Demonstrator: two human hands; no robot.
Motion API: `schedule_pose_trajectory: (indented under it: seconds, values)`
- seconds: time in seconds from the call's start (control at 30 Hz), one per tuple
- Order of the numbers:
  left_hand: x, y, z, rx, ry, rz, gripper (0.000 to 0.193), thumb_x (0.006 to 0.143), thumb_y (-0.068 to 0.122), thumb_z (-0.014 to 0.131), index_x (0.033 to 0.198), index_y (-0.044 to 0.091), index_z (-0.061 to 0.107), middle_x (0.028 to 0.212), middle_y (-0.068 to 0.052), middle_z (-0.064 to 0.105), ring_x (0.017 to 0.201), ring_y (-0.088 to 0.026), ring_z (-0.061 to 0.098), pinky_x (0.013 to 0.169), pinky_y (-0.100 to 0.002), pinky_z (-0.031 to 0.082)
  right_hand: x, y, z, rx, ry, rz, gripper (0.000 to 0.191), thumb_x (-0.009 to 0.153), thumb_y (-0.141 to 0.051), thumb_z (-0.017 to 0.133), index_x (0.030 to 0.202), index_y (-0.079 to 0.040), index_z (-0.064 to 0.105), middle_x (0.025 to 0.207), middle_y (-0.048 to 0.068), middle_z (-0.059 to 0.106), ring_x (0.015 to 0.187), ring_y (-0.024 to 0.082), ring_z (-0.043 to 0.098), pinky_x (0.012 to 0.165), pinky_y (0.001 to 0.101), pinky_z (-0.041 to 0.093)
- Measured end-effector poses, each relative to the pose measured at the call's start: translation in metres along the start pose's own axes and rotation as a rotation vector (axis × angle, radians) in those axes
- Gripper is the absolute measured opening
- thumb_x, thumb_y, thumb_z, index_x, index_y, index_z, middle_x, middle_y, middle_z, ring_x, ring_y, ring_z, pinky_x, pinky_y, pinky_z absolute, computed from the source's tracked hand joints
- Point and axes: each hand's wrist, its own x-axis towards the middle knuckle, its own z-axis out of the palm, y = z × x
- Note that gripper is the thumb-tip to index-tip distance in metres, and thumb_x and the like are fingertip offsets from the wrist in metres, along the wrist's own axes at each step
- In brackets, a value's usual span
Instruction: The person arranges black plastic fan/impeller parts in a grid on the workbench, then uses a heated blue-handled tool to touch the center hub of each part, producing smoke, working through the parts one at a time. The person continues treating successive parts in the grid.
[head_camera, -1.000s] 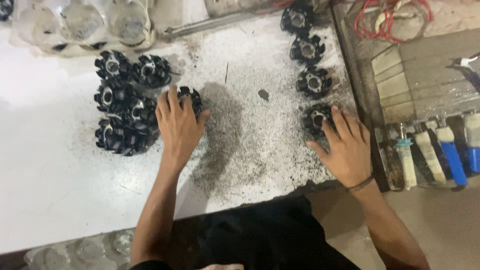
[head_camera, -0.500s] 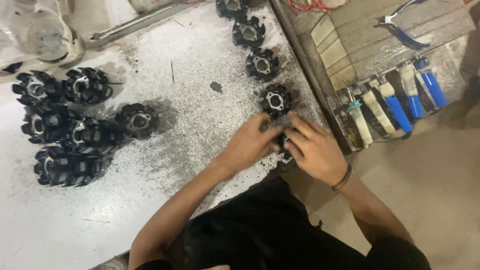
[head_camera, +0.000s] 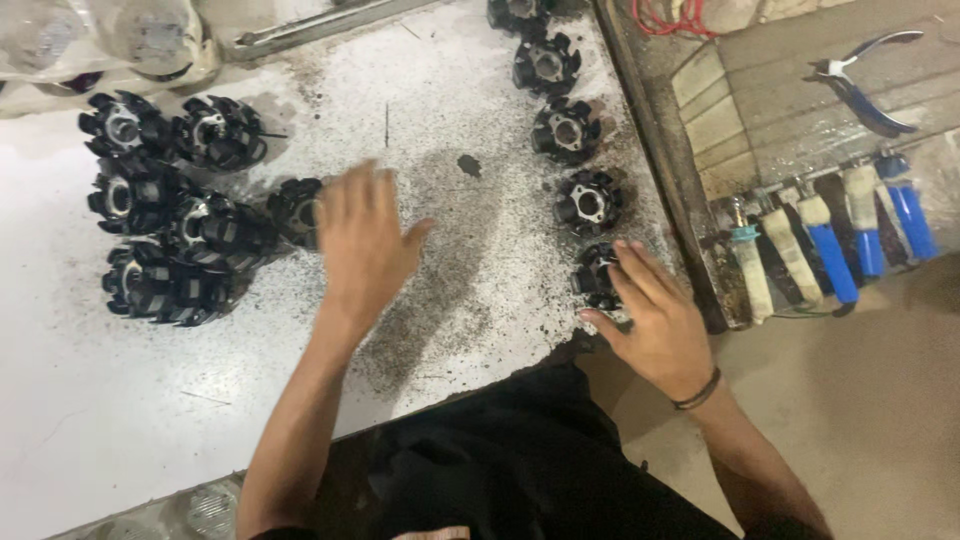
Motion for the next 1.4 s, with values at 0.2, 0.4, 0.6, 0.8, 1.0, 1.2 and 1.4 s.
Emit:
schedule_pose_trajectory:
  seconds: [0.2, 0.4, 0.6, 0.8, 1.0, 1.2, 1.4]
  values:
    - [-0.011, -0.075, -0.003, -0.058, -0.134, -0.178, 0.068, 0.082, 0.036, 0.086, 0.123, -0.009, 0.054, 0.129, -0.030, 0.058, 0.121, -0.045, 0.054, 0.104, -0.057, 0.044, 0.054, -0.018, 0.004, -0.021, 0.040, -0.228, 0.046, 0.086, -0.031, 0.083, 0.113, 0.004, 0.072, 0.144, 0.017, 0.060, 0.138, 0.034, 0.056, 0.114, 0.0466, 0.046]
    - [-0.003, -0.005, 0.015, -0.418, -0.187, -0.022, 0.069, 0.075, 0.032, 0.087, 0.119, -0.010, 0.056, 0.126, -0.031, 0.060, 0.114, -0.046, 0.060, 0.098, -0.051, 0.052, 0.137, -0.063, 0.059, 0.021, -0.184, -0.552, 0.058, 0.073, -0.038, 0.083, 0.106, 0.008, 0.072, 0.142, 0.034, 0.055, 0.126, 0.046, 0.055, 0.097, 0.0485, 0.050]
    - [-0.028, -0.075, -0.002, -0.042, 0.054, -0.129, 0.061, 0.078, 0.039, 0.083, 0.108, -0.009, 0.062, 0.138, -0.034, 0.054, 0.123, -0.049, 0.055, 0.101, -0.060, 0.048, 0.154, -0.043, 0.108, -0.082, -0.198, -0.577, 0.059, 0.085, -0.056, 0.076, 0.091, 0.002, 0.072, 0.138, 0.032, 0.055, 0.120, 0.044, 0.061, 0.098, 0.0528, 0.052]
    - [-0.005, -0.059, 0.023, -0.116, -0.105, 0.029, 0.028, 0.107, 0.023, 0.071, 0.120, -0.001, 0.065, 0.151, -0.020, 0.053, 0.137, -0.039, 0.050, 0.117, -0.058, 0.035, 0.261, -0.009, 0.149, -0.186, -0.103, -0.298, 0.055, 0.084, -0.054, 0.078, 0.099, -0.001, 0.078, 0.137, 0.028, 0.058, 0.123, 0.040, 0.055, 0.107, 0.0520, 0.043]
    - [0.014, -0.033, 0.031, -0.265, 0.050, 0.137, 0.047, 0.063, 0.020, 0.079, 0.102, -0.004, 0.069, 0.116, -0.027, 0.065, 0.113, -0.045, 0.058, 0.094, -0.060, 0.043, 0.292, 0.010, 0.145, -0.230, -0.031, -0.464, 0.056, 0.080, -0.053, 0.078, 0.099, -0.001, 0.079, 0.138, 0.032, 0.056, 0.123, 0.044, 0.051, 0.102, 0.0503, 0.040]
    - [0.058, -0.001, 0.073, -0.585, 0.065, 0.334, 0.023, 0.088, 0.010, 0.074, 0.107, -0.001, 0.068, 0.121, -0.016, 0.069, 0.114, -0.029, 0.065, 0.103, -0.042, 0.058, 0.289, 0.001, 0.133, -0.277, -0.272, -0.199, 0.045, 0.100, -0.047, 0.068, 0.117, -0.005, 0.074, 0.133, 0.023, 0.060, 0.129, 0.038, 0.051, 0.110, 0.0502, 0.038]
    - [0.113, -0.045, 0.101, -0.694, 0.189, 0.001, 0.030, 0.091, 0.014, 0.073, 0.121, 0.007, 0.071, 0.133, -0.020, 0.060, 0.117, -0.034, 0.062, 0.098, -0.044, 0.055, 0.201, -0.030, 0.061, -0.090, -0.311, -0.344, 0.053, 0.088, -0.051, 0.071, 0.120, -0.008, 0.073, 0.134, 0.025, 0.057, 0.119, 0.043, 0.058, 0.097, 0.0535, 0.044]
